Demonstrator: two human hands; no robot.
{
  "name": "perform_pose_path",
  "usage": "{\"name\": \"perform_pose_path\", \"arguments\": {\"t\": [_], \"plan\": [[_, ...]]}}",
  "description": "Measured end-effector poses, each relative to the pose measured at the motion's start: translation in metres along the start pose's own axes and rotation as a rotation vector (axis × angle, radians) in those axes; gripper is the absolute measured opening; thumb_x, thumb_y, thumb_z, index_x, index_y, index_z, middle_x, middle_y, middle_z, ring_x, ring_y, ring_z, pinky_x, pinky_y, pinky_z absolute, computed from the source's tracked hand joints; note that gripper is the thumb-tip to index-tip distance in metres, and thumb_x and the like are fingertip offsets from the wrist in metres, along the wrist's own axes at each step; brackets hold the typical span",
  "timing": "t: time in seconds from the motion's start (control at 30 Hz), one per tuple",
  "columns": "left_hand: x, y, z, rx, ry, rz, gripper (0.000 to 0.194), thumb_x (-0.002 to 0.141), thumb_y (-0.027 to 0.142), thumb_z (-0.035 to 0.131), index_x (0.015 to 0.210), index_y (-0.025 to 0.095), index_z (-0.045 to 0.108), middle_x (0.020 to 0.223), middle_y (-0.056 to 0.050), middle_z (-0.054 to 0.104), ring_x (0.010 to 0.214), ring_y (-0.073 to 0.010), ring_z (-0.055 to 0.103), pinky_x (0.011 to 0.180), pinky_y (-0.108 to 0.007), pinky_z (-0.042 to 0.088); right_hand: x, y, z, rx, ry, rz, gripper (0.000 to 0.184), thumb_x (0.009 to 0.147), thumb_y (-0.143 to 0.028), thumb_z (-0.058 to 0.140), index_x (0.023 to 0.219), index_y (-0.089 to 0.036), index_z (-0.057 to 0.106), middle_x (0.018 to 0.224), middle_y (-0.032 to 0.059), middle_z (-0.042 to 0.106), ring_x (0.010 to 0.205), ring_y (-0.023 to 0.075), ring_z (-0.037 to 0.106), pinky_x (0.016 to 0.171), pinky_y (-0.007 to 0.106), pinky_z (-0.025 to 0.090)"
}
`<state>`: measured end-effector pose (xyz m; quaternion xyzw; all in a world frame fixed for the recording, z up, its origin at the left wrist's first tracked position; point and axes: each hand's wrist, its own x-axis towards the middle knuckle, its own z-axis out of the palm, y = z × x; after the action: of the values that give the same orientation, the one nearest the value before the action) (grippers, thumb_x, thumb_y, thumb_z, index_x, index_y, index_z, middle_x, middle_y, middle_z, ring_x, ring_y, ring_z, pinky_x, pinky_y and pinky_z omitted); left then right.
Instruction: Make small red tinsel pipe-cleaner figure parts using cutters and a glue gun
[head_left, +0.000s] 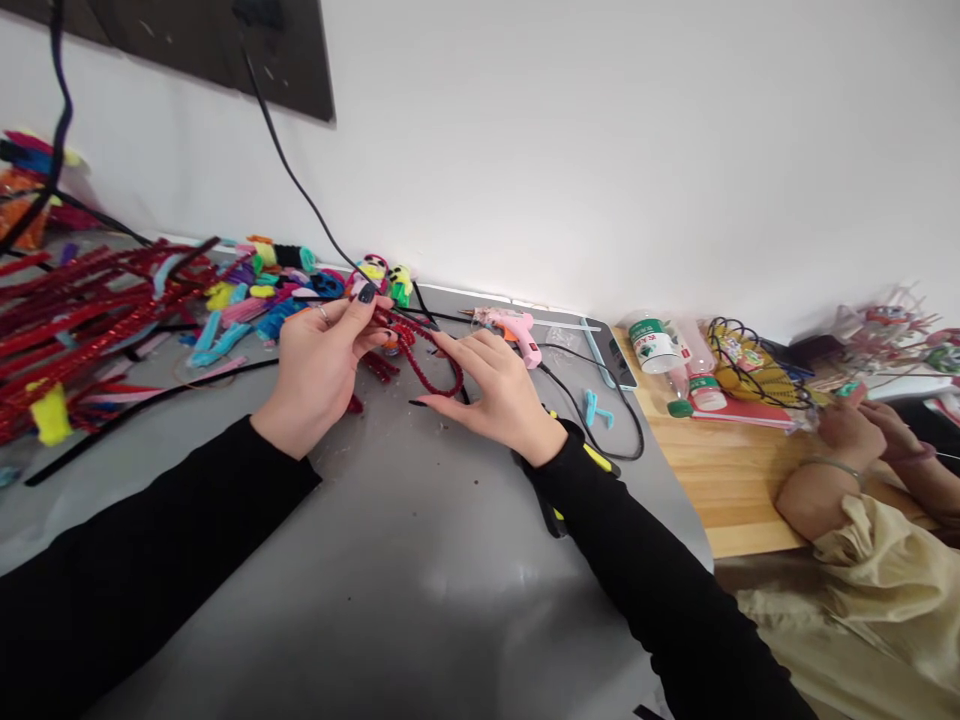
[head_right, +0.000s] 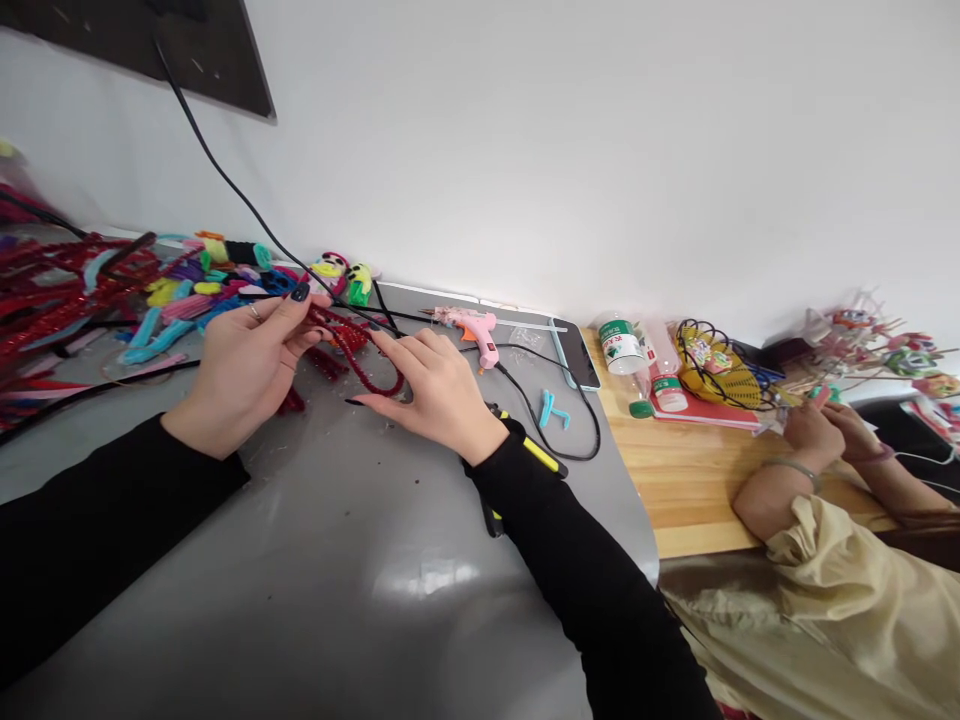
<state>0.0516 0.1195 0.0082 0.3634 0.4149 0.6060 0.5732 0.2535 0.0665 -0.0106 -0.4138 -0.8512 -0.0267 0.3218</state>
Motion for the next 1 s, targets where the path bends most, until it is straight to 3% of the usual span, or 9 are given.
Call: {"name": "perform_pose_path", "arguments": {"t": [0.17, 0.37, 0.57, 0.73, 0.9, 1.0], "plan": [[-0.002, 0.008, 0.003, -0.019, 0.048, -0.059, 0.036, 0.098, 0.003, 0.065, 0.067, 0.016, 0.077, 0.088, -0.005, 0.079, 0.063, -0.0081, 0.062, 0.063, -0.021, 0.057, -0.001, 0.002, 0.001, -0.093, -0.054, -0.006, 0.050, 0.111, -0.047, 0.058, 0.147, -0.013, 0.063, 0.096, 0.0113, 0.075, 0.096, 0.0287, 0.064, 0.088, 0.045, 0.054], [-0.001, 0.009, 0.001, -0.009, 0.042, -0.054, 0.035, 0.098, 0.004, 0.064, 0.066, 0.015, 0.075, 0.087, -0.005, 0.077, 0.066, -0.0084, 0.062, 0.068, -0.023, 0.058, -0.002, 0.009, 0.006, -0.151, -0.063, 0.016, 0.040, 0.116, -0.036, 0.045, 0.138, -0.014, 0.069, 0.093, 0.0112, 0.076, 0.090, 0.0257, 0.063, 0.083, 0.040, 0.050], [0.006, -0.002, -0.008, 0.058, -0.018, 0.065, 0.016, 0.087, 0.025, 0.084, 0.075, 0.017, 0.077, 0.089, -0.004, 0.077, 0.065, -0.0110, 0.067, 0.068, -0.024, 0.061, -0.004, 0.010, 0.006, -0.125, -0.003, 0.068, 0.034, 0.115, -0.032, 0.048, 0.129, -0.014, 0.074, 0.090, 0.0107, 0.075, 0.083, 0.0248, 0.065, 0.077, 0.037, 0.051], [0.009, -0.003, -0.012, 0.138, -0.021, 0.041, 0.025, 0.083, 0.039, 0.089, 0.077, 0.016, 0.079, 0.077, -0.005, 0.077, 0.067, -0.0187, 0.076, 0.065, -0.027, 0.063, -0.006, 0.010, 0.004, -0.102, 0.099, 0.066, 0.031, 0.114, -0.028, 0.050, 0.125, -0.017, 0.077, 0.087, 0.0091, 0.075, 0.078, 0.0225, 0.067, 0.075, 0.035, 0.054], [0.008, 0.003, -0.011, 0.118, -0.020, -0.021, 0.023, 0.085, 0.034, 0.088, 0.075, 0.015, 0.080, 0.075, -0.006, 0.078, 0.065, -0.0173, 0.076, 0.072, -0.029, 0.068, -0.007, 0.014, 0.004, -0.029, 0.140, 0.067, 0.029, 0.112, -0.024, 0.053, 0.126, -0.022, 0.079, 0.083, 0.0056, 0.078, 0.071, 0.0200, 0.070, 0.072, 0.034, 0.058], [0.008, 0.005, -0.012, 0.100, -0.055, -0.057, 0.022, 0.090, 0.028, 0.083, 0.073, 0.015, 0.079, 0.084, -0.008, 0.081, 0.070, -0.0163, 0.077, 0.076, -0.028, 0.068, -0.008, 0.016, 0.004, 0.000, 0.152, 0.082, 0.028, 0.109, -0.022, 0.058, 0.126, -0.025, 0.081, 0.084, 0.0043, 0.082, 0.067, 0.0195, 0.071, 0.078, 0.037, 0.061]]}}
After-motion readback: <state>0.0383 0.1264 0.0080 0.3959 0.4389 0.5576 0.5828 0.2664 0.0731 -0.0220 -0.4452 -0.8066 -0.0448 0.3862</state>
